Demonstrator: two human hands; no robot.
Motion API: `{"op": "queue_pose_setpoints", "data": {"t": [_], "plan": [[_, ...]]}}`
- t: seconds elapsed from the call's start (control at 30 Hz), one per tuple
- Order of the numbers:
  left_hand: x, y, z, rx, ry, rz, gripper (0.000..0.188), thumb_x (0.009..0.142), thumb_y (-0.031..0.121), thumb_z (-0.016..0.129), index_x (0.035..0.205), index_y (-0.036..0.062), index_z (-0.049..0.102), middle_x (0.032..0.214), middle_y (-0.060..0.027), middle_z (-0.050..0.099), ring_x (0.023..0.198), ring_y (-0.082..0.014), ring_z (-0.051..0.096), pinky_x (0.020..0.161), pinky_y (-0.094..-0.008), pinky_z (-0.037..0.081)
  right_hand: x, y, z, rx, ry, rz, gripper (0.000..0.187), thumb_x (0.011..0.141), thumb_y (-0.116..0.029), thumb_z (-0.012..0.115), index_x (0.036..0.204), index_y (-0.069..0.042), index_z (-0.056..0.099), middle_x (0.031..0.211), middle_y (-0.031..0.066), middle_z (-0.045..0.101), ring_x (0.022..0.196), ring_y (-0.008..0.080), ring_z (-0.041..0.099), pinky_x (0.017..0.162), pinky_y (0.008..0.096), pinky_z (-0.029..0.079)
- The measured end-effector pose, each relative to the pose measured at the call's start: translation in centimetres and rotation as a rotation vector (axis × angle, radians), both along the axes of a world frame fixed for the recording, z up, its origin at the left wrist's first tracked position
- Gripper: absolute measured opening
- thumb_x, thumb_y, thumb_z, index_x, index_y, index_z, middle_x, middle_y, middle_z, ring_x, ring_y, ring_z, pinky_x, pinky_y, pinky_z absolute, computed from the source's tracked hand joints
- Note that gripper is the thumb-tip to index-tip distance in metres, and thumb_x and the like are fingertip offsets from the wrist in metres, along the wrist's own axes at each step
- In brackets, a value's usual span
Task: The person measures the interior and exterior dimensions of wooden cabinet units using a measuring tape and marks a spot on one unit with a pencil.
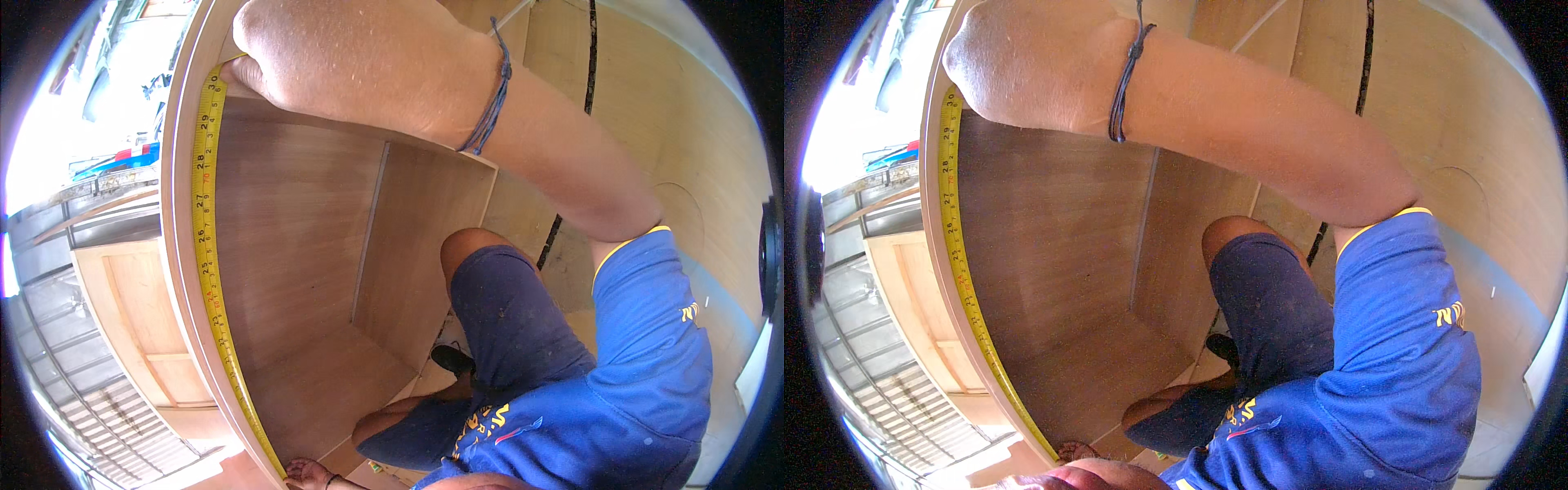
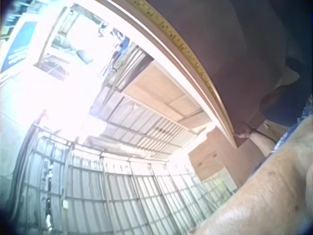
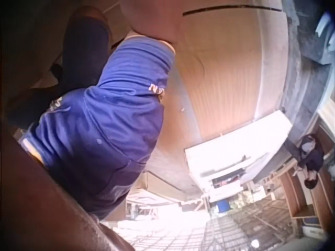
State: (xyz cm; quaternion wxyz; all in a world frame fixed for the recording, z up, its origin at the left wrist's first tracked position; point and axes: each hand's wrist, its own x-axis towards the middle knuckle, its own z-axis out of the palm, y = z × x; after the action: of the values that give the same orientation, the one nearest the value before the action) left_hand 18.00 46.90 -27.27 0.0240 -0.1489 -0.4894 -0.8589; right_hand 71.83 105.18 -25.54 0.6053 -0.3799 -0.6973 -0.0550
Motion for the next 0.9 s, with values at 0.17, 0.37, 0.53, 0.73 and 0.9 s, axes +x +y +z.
{"op": "queue_pose_setpoints", "data": {"t": [0.17, 0.37, 0.53, 0.73, 0.9], "plan": [[-0.1, 0.1, 0.2, 0.005, -0.007, -0.016, 0.029, 0.089, 0.037, 0.054, 0.101, 0.0107, 0.054, 0.094, -0.0041, 0.055, 0.094, -0.0206, 0.054, 0.090, -0.0389, 0.044, 0.1, -0.4, 0.2, -0.010, 0.009, -0.041, 0.014, 0.072, -0.009, 0.055, 0.062, -0.004, 0.063, 0.061, 0.0147, 0.062, 0.058, 0.0255, 0.065, 0.053, 0.0354, 0.052], [0.2, -0.6, 0.4, 0.005, -0.008, -0.011, 0.029, 0.088, 0.039, 0.055, 0.099, 0.0116, 0.055, 0.091, -0.0033, 0.055, 0.092, -0.0202, 0.054, 0.089, -0.0390, 0.045, 0.0, -2.4, 0.8, -0.038, 0.047, -0.067, 0.014, 0.072, -0.009, 0.055, 0.062, -0.003, 0.064, 0.061, 0.0143, 0.062, 0.059, 0.0247, 0.066, 0.053, 0.0351, 0.052], [-0.1, 0.2, 0.3, 0.001, -0.009, -0.023, 0.030, 0.088, 0.040, 0.055, 0.098, 0.0122, 0.055, 0.089, -0.0026, 0.056, 0.090, -0.0198, 0.055, 0.088, -0.0390, 0.045, -0.7, 0.1, -0.2, 0.004, 0.087, 0.072, 0.015, 0.072, -0.008, 0.055, 0.061, -0.003, 0.065, 0.060, 0.0150, 0.062, 0.059, 0.0254, 0.066, 0.053, 0.0352, 0.053], [-0.3, 0.1, -0.2, 0.008, -0.010, -0.028, 0.030, 0.088, 0.041, 0.055, 0.097, 0.0131, 0.055, 0.087, -0.0017, 0.056, 0.089, -0.0193, 0.055, 0.087, -0.0390, 0.046, -0.8, -0.1, -0.2, 0.005, 0.098, 0.103, 0.015, 0.071, -0.008, 0.055, 0.061, -0.003, 0.065, 0.061, 0.0163, 0.062, 0.059, 0.0271, 0.066, 0.054, 0.0361, 0.053], [-0.6, -0.2, -0.4, 0.017, -0.011, -0.029, 0.030, 0.087, 0.043, 0.056, 0.096, 0.0138, 0.056, 0.084, -0.0010, 0.057, 0.087, -0.0190, 0.056, 0.086, -0.0391, 0.047, 0.6, -1.5, 0.3, 0.013, 0.063, 0.109, 0.015, 0.071, -0.008, 0.055, 0.062, -0.002, 0.065, 0.061, 0.0164, 0.062, 0.060, 0.0272, 0.066, 0.054, 0.0363, 0.053]]}}
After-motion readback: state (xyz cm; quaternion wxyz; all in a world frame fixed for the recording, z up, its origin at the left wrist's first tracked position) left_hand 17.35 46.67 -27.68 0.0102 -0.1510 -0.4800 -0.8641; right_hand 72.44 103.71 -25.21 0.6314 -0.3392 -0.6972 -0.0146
